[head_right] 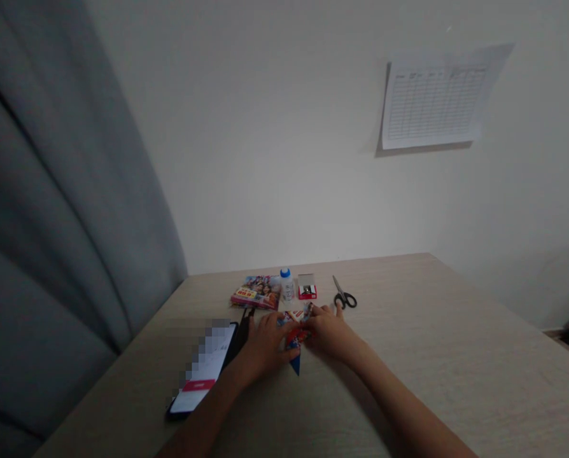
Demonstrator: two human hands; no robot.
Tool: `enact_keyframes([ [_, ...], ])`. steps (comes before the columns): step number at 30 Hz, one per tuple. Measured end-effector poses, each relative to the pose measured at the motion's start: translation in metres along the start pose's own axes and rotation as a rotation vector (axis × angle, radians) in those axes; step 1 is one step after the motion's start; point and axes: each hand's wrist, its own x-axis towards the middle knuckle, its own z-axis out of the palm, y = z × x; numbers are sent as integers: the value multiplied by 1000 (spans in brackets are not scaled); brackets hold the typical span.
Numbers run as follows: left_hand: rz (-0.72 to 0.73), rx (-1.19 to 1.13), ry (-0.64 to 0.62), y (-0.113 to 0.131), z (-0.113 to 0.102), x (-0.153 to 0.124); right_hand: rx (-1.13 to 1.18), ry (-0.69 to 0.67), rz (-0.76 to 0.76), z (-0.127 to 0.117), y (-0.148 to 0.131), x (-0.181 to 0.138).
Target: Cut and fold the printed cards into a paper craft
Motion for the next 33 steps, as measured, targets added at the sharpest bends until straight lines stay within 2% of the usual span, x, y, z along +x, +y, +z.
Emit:
enact_keyframes([
  [10, 5, 3, -40, 4, -10, -2, 25, -40, 15, -7, -1, 0],
  [33, -18, 44, 35, 6, -3, 3, -19, -4, 18, 1, 2, 4],
])
